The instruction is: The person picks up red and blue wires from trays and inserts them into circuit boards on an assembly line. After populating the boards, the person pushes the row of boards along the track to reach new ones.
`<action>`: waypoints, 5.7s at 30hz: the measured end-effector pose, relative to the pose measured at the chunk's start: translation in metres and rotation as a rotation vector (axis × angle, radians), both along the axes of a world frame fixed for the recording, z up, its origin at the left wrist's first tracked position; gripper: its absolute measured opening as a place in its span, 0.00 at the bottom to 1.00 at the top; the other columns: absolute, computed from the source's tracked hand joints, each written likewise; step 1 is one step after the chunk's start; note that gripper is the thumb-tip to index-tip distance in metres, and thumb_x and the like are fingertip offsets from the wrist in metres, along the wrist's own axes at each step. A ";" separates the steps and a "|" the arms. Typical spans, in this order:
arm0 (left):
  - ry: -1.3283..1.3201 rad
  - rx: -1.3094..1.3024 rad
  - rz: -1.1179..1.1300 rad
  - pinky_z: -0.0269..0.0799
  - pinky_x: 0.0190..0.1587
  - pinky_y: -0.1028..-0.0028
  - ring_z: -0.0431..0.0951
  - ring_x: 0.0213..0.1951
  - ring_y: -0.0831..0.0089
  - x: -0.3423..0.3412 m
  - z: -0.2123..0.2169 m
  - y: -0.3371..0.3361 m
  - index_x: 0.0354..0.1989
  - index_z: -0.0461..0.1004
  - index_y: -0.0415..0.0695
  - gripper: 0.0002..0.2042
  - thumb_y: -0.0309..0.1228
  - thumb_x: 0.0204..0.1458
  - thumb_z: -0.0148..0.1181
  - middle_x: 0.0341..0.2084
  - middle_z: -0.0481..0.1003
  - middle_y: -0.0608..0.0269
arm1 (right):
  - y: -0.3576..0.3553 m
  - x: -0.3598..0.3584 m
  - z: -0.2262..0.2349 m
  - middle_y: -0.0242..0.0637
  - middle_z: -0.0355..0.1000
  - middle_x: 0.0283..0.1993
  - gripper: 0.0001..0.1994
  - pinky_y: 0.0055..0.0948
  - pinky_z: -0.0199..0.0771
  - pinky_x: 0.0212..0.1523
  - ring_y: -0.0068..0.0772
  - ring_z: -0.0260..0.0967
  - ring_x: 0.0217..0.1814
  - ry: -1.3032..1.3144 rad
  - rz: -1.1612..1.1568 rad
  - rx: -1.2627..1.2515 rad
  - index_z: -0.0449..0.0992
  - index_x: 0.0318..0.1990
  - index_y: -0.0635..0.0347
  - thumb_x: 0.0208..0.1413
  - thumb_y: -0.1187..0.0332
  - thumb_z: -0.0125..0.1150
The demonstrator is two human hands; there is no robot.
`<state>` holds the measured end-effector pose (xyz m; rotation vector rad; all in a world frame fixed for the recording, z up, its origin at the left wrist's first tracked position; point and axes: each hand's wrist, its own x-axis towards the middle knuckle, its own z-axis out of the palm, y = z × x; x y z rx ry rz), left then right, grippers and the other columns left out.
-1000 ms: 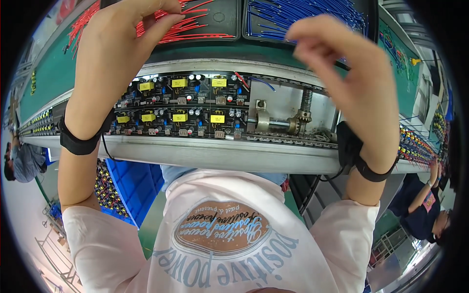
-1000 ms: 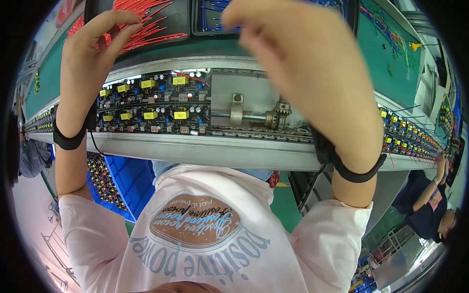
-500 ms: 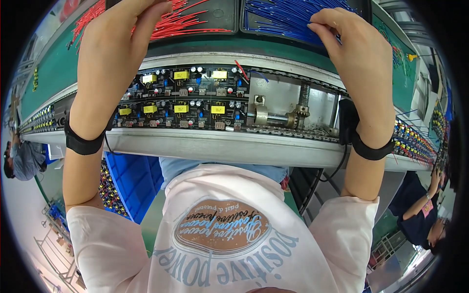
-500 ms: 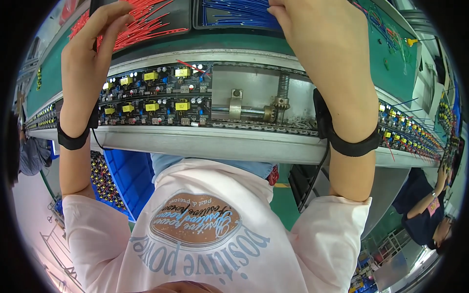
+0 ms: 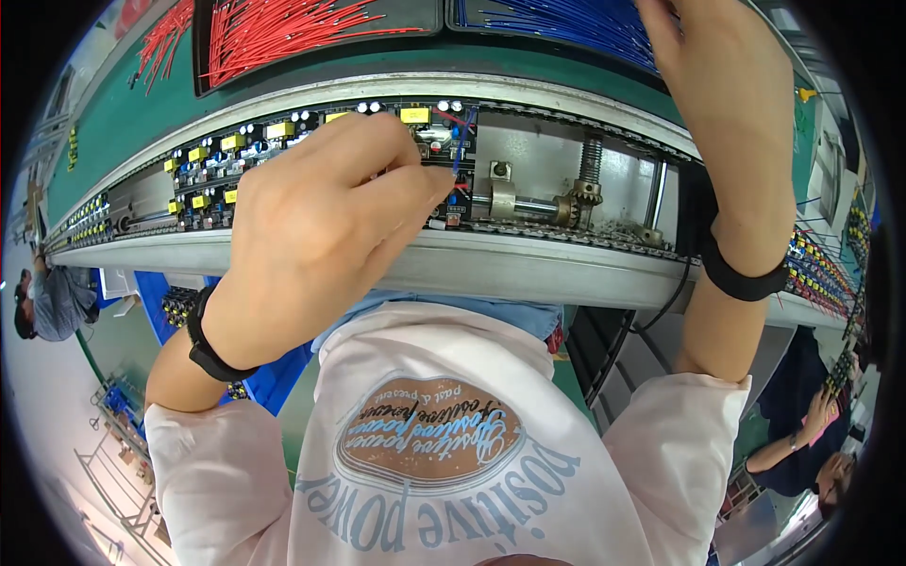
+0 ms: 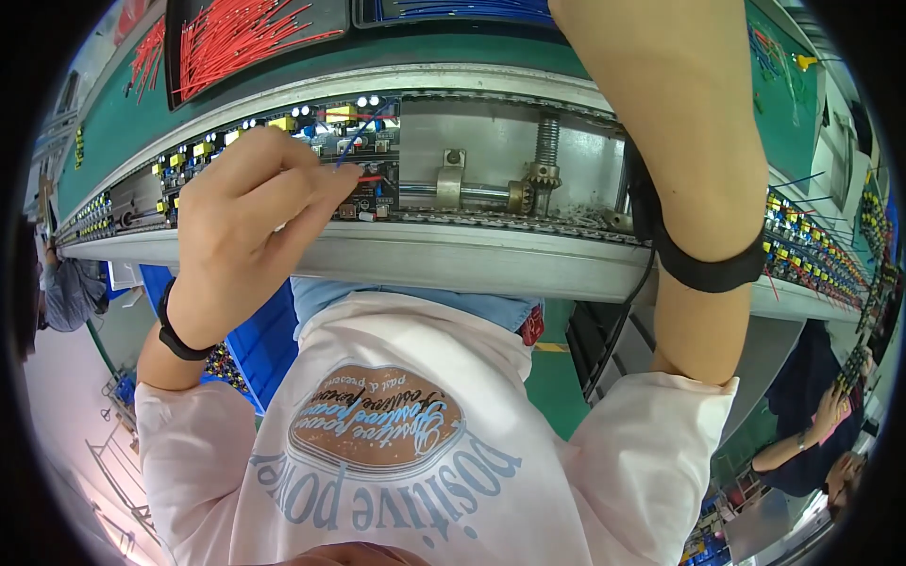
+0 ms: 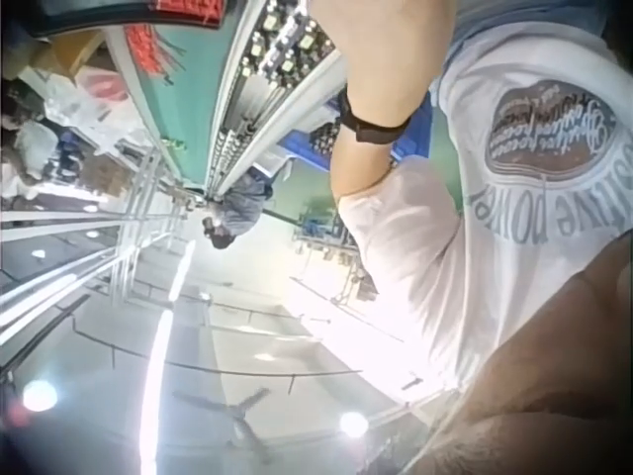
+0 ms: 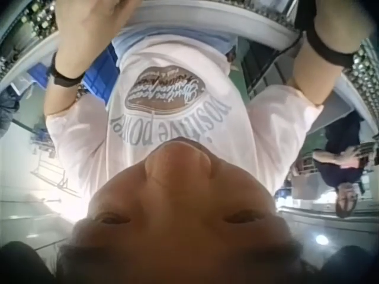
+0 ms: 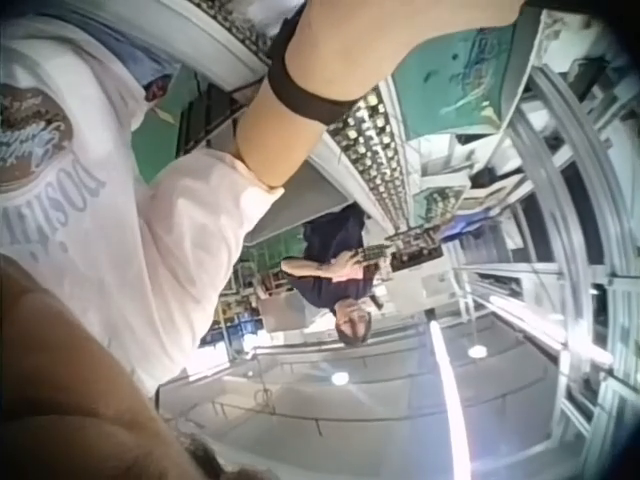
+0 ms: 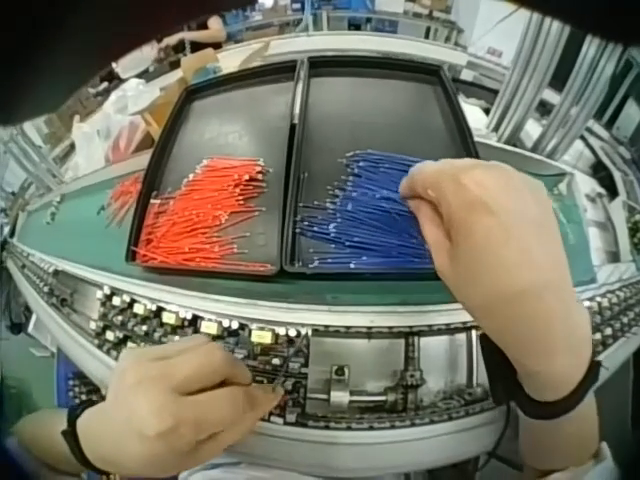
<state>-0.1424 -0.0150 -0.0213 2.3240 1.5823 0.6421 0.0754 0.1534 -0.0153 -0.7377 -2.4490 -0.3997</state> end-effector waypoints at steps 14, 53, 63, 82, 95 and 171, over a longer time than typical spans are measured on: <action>0.084 0.050 -0.013 0.71 0.24 0.70 0.76 0.25 0.68 0.012 -0.019 -0.007 0.33 0.78 0.44 0.08 0.22 0.44 0.69 0.27 0.70 0.64 | -0.035 0.015 0.013 0.40 0.72 0.31 0.04 0.37 0.72 0.35 0.44 0.72 0.33 0.055 0.146 -0.725 0.78 0.37 0.62 0.56 0.74 0.65; 0.081 -0.002 0.063 0.74 0.29 0.71 0.81 0.30 0.65 -0.007 0.004 -0.020 0.44 0.82 0.41 0.19 0.27 0.42 0.79 0.34 0.80 0.59 | -0.056 -0.002 -0.020 0.36 0.66 0.32 0.06 0.39 0.70 0.38 0.42 0.69 0.38 -0.119 0.375 -0.617 0.74 0.33 0.59 0.49 0.75 0.67; 0.045 0.010 0.149 0.74 0.27 0.70 0.79 0.28 0.66 -0.014 -0.005 -0.032 0.43 0.82 0.44 0.20 0.34 0.41 0.79 0.31 0.79 0.62 | -0.065 -0.005 -0.007 0.34 0.64 0.31 0.06 0.37 0.70 0.35 0.40 0.68 0.36 -0.201 0.361 -0.530 0.74 0.32 0.58 0.46 0.73 0.66; 0.062 0.078 0.318 0.63 0.26 0.78 0.71 0.25 0.78 -0.067 0.022 0.002 0.43 0.82 0.39 0.11 0.23 0.52 0.72 0.30 0.79 0.64 | -0.039 0.005 0.041 0.37 0.78 0.36 0.09 0.33 0.73 0.34 0.44 0.74 0.33 -0.161 0.138 -0.859 0.78 0.39 0.63 0.57 0.68 0.68; 0.271 -0.053 0.114 0.76 0.38 0.61 0.81 0.34 0.53 -0.091 0.013 0.086 0.34 0.80 0.40 0.07 0.29 0.52 0.69 0.32 0.79 0.54 | 0.034 -0.004 0.001 0.39 0.79 0.35 0.05 0.35 0.76 0.38 0.39 0.78 0.36 -0.377 -0.068 -0.443 0.80 0.39 0.58 0.57 0.71 0.66; 0.119 -0.024 -0.141 0.75 0.31 0.65 0.80 0.31 0.61 -0.023 -0.004 0.038 0.36 0.80 0.42 0.08 0.21 0.46 0.69 0.32 0.75 0.62 | -0.016 -0.026 -0.001 0.40 0.72 0.32 0.05 0.36 0.72 0.36 0.43 0.72 0.34 -0.214 0.490 -0.557 0.77 0.38 0.64 0.55 0.75 0.67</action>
